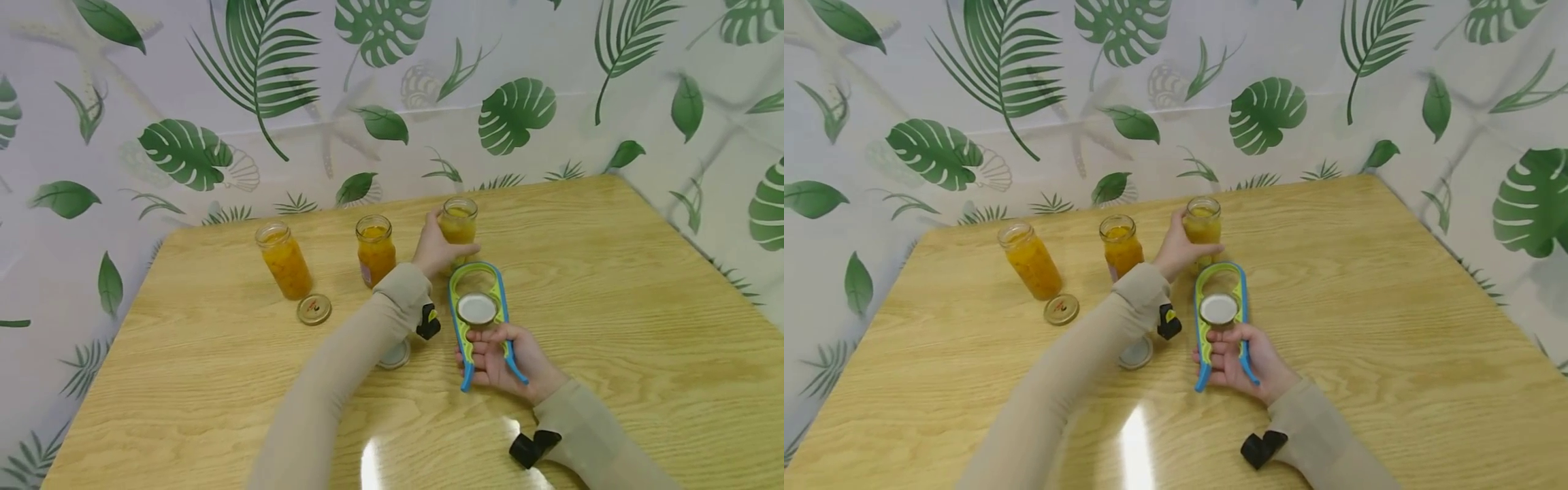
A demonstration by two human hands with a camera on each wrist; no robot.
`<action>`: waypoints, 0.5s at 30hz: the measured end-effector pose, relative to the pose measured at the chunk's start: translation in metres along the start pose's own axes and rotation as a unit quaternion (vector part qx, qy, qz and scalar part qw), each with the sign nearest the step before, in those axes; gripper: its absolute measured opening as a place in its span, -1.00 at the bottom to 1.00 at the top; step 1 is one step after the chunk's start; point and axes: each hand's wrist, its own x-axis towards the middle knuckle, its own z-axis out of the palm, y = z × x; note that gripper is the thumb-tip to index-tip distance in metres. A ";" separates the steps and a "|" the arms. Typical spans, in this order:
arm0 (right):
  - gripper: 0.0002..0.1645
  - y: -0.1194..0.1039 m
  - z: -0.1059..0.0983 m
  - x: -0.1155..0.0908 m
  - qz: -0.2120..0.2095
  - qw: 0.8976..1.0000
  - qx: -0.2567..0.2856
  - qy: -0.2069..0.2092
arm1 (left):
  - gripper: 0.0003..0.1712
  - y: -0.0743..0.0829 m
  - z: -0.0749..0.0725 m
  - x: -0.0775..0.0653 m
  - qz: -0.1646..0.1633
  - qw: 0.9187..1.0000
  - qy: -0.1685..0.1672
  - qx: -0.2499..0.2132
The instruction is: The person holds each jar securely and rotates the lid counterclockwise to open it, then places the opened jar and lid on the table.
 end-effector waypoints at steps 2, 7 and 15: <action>-0.63 0.001 0.000 0.001 0.004 1.000 -0.003 0.001 | 0.05 0.001 -0.006 -0.007 -0.012 1.000 -0.010 0.000; -0.65 0.001 0.000 0.003 0.014 1.000 -0.004 -0.002 | -0.02 0.000 -0.022 -0.028 -0.026 0.999 -0.033 -0.015; -0.67 0.002 0.003 0.005 0.020 1.000 -0.021 0.005 | -0.08 -0.002 -0.054 -0.072 -0.029 0.995 -0.081 -0.047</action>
